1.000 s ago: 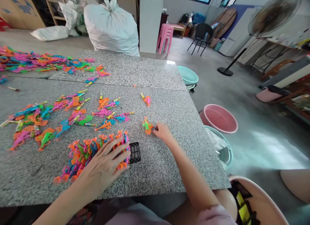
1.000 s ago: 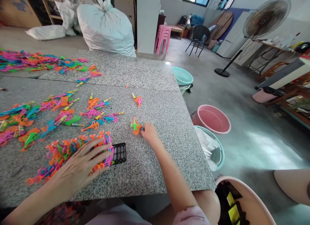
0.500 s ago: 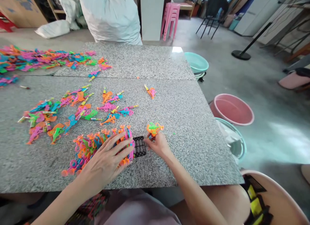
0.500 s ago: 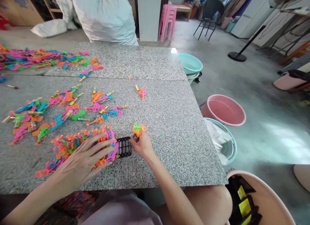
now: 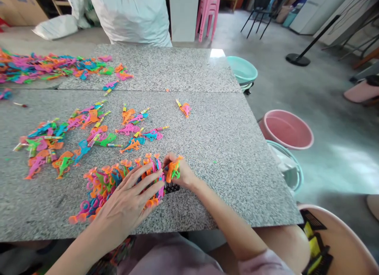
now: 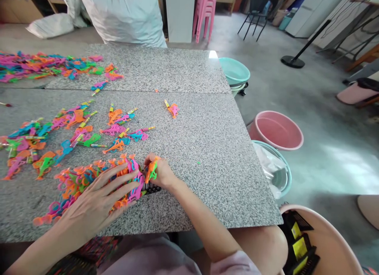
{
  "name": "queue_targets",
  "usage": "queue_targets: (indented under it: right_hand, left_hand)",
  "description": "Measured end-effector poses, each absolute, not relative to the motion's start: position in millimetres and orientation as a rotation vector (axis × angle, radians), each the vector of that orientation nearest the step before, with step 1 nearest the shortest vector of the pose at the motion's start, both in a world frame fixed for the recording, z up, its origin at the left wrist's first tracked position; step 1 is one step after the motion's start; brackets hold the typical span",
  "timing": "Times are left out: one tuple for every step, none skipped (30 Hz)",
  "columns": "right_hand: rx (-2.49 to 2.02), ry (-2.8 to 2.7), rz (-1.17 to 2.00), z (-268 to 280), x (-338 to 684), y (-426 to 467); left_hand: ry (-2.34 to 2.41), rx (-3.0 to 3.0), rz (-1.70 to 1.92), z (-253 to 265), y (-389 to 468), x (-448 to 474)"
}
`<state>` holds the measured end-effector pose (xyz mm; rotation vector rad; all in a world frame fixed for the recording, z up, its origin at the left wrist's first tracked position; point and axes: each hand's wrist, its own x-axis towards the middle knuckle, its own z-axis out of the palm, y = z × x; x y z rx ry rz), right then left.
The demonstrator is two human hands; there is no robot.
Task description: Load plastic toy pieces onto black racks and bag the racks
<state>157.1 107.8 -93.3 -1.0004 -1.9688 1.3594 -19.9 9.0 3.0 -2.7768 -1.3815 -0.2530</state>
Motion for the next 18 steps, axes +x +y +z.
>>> queue_targets:
  right_hand:
    - [-1.000,-2.051,1.328,-92.0,154.1,109.1]
    - [-1.012,-2.131,1.284,-90.4,152.0,110.0]
    - [-1.026,-2.214,1.225,-88.4,150.8,110.9]
    - [-1.036,-2.292,1.161,-86.2,150.0,112.0]
    - [-1.038,-2.362,1.107,-83.6,149.4,113.5]
    - [-1.032,-2.421,1.068,-80.7,148.7,115.5]
    - [-1.020,-2.472,1.042,-77.8,147.9,118.1]
    - [-1.004,-2.519,1.025,-75.0,146.9,120.8]
    - [-0.989,-2.567,1.013,-72.5,145.8,123.3]
    - [-0.981,-2.608,0.996,-70.3,144.7,125.2]
    - [-0.979,-2.639,0.970,-68.8,143.7,126.0]
    - [-0.990,-2.654,0.938,-68.1,142.8,125.3]
    - [-1.008,-2.653,0.908,-68.1,141.8,123.2]
    - [-1.031,-2.644,0.884,-69.0,140.7,120.0]
    - [-1.056,-2.634,0.867,-70.6,139.4,116.1]
    - [-1.080,-2.628,0.857,-72.6,138.0,112.6]
    - [-1.089,-2.637,0.857,-74.9,136.8,110.5]
    - [-1.066,-2.656,0.869,-76.9,136.3,110.9]
  left_hand:
    - [-1.386,-2.776,-0.257,3.2,8.9,-19.4]
    - [-1.397,-2.775,-0.263,3.7,8.7,-18.9]
    - [-1.407,-2.775,-0.274,4.2,8.5,-18.4]
    - [-1.412,-2.777,-0.290,4.7,8.3,-17.9]
    - [-1.414,-2.776,-0.308,5.0,8.2,-17.4]
    - [-1.411,-2.772,-0.321,5.0,8.2,-16.9]
    - [-1.411,-2.765,-0.334,4.8,8.2,-16.5]
    - [-1.407,-2.755,-0.357,4.2,8.3,-16.1]
    - [-1.400,-2.747,-0.380,3.5,8.4,-15.9]
    - [-1.390,-2.740,-0.406,2.7,8.4,-15.6]
    - [-1.376,-2.736,-0.430,2.2,8.5,-15.4]
    - [-1.347,-2.735,-0.445,2.1,8.5,-15.1]
    - [-1.316,-2.730,-0.443,2.5,8.6,-14.8]
    - [-1.292,-2.718,-0.425,3.7,8.7,-14.2]
    - [-1.279,-2.700,-0.406,5.4,8.9,-13.6]
    - [-1.273,-2.679,-0.386,7.6,9.3,-12.8]
    - [-1.256,-2.663,-0.363,10.1,9.8,-12.1]
    - [-1.224,-2.653,-0.343,12.5,10.4,-11.5]
